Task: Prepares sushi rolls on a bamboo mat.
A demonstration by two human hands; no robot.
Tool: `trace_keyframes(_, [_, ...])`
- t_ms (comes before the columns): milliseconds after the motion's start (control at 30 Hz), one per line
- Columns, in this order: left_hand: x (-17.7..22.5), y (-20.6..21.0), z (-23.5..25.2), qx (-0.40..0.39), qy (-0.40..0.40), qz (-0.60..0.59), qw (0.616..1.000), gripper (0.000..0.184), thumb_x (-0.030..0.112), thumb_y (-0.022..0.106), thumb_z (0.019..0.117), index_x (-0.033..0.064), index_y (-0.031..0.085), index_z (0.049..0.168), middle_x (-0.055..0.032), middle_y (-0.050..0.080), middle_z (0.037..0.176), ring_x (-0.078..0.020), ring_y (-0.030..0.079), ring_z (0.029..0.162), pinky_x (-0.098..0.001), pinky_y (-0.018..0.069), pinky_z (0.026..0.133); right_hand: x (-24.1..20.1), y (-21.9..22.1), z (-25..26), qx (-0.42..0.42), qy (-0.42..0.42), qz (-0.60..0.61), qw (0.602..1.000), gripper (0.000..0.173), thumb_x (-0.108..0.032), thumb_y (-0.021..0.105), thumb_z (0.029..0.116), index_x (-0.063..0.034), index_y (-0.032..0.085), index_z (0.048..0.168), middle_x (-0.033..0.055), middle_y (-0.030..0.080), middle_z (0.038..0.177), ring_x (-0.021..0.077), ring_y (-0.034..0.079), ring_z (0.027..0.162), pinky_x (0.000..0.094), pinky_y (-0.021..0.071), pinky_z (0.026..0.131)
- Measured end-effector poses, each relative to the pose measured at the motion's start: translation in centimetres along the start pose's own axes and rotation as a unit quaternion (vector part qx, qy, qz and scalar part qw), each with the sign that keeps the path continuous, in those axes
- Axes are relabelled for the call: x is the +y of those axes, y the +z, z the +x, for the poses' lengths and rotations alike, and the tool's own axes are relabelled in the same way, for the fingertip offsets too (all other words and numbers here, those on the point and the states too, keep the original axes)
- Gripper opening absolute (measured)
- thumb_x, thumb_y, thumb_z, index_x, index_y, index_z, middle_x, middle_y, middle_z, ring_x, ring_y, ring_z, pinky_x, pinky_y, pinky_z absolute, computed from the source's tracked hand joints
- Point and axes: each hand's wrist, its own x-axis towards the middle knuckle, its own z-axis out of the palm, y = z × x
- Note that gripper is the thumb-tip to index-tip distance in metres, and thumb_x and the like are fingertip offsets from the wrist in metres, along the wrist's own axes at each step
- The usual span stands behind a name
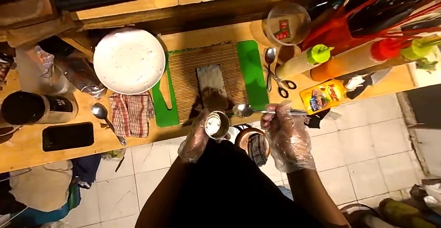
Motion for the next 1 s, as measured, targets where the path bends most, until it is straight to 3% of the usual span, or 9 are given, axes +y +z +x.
trace_keyframes(100, [-0.9,1.5,0.0,0.01,0.002,-0.003,1.0,0.067,0.065,0.044,0.1004,0.0045,0.061,0.124,-0.0232,0.071,0.105,-0.0296,0.074,0.077,-0.0362,0.062,0.058,0.3,-1.3,-0.8,-0.02,-0.022,-0.014,0.999,0.031,-0.034,0.051,0.1076,-0.0096,0.07,0.102,0.0015,0.071,0.081,0.0095,0.068,0.068,0.0246,0.0598,0.066])
trace_keyframes(200, [-1.9,3.1,-0.1,0.009,-0.01,-0.009,1.0,0.069,0.066,0.045,0.1,0.0028,0.06,0.122,-0.0239,0.072,0.103,-0.03,0.074,0.075,-0.0359,0.0619,0.056,-0.2,-2.5,-2.2,-0.025,-0.037,-0.027,0.999,0.025,-0.028,0.059,0.104,-0.0068,0.07,0.102,0.0042,0.071,0.081,0.012,0.068,0.07,0.0274,0.0602,0.068])
trace_keyframes(300, [-3.1,4.2,-0.3,0.007,-0.028,-0.003,1.0,0.071,0.067,0.044,0.0996,0.0023,0.062,0.124,-0.024,0.071,0.103,-0.0288,0.073,0.074,-0.0353,0.0615,0.056,-0.6,-3.6,-3.7,-0.021,-0.045,-0.077,0.996,0.026,-0.027,0.058,0.1038,-0.0055,0.073,0.101,0.0042,0.071,0.08,0.0121,0.068,0.068,0.028,0.0604,0.067])
trace_keyframes(433, [-4.3,5.1,-0.8,0.013,-0.054,-0.002,0.998,0.063,0.063,0.044,0.1014,0.0067,0.063,0.122,-0.0195,0.071,0.097,-0.0245,0.071,0.07,-0.0336,0.0604,0.055,-0.6,-4.9,-5.2,-0.036,-0.091,-0.136,0.986,0.035,-0.039,0.059,0.1035,-0.0086,0.075,0.102,0.0005,0.073,0.082,0.0104,0.069,0.07,0.0274,0.0611,0.067])
trace_keyframes(500, [-4.2,5.0,-1.0,0.001,-0.057,-0.011,0.998,0.066,0.064,0.044,0.1007,0.0043,0.063,0.121,-0.0214,0.072,0.098,-0.026,0.072,0.07,-0.0343,0.0608,0.055,-0.7,-4.5,-5.1,-0.019,-0.108,-0.141,0.984,0.034,-0.037,0.056,0.1046,-0.0075,0.074,0.103,0.0014,0.073,0.083,0.0113,0.069,0.07,0.0286,0.0612,0.068])
trace_keyframes(633, [-2.4,3.4,-1.6,0.0,-0.051,0.001,0.999,0.071,0.065,0.039,0.1015,0.0006,0.059,0.123,-0.0253,0.072,0.1,-0.0291,0.072,0.07,-0.0341,0.0601,0.053,0.0,-2.1,-2.7,0.0,-0.178,-0.125,0.976,0.028,-0.029,0.059,0.1039,-0.0053,0.073,0.109,0.0046,0.075,0.094,0.0151,0.072,0.079,0.0327,0.0625,0.074])
trace_keyframes(733, [-0.6,1.2,-2.6,-0.006,-0.051,0.022,0.998,0.078,0.067,0.031,0.1025,-0.0019,0.058,0.126,-0.0282,0.071,0.108,-0.0319,0.073,0.075,-0.0355,0.0608,0.055,2.8,-0.9,0.5,-0.037,-0.278,-0.177,0.943,0.027,-0.027,0.06,0.1036,-0.0056,0.074,0.113,0.0055,0.075,0.105,0.0168,0.073,0.091,0.0352,0.0629,0.08])
trace_keyframes(833, [1.0,-0.6,-3.9,0.015,-0.022,0.022,0.999,0.075,0.064,0.031,0.1039,-0.0018,0.058,0.128,-0.0278,0.07,0.112,-0.0324,0.074,0.078,-0.0365,0.0617,0.056,5.9,0.1,3.4,-0.043,-0.355,-0.254,0.899,0.025,-0.021,0.06,0.1036,-0.0042,0.074,0.116,0.0069,0.075,0.109,0.015,0.072,0.099,0.0355,0.0618,0.088])
trace_keyframes(1000, [2.6,-2.5,-5.4,0.052,0.004,0.03,0.998,0.075,0.066,0.035,0.1024,-0.0026,0.057,0.126,-0.0295,0.071,0.108,-0.0339,0.074,0.076,-0.0368,0.0612,0.054,10.1,1.3,5.6,-0.068,-0.33,-0.365,0.868,0.027,-0.018,0.058,0.102,-0.0103,0.074,0.122,0.0068,0.073,0.118,0.0173,0.068,0.112,0.0417,0.0563,0.1])
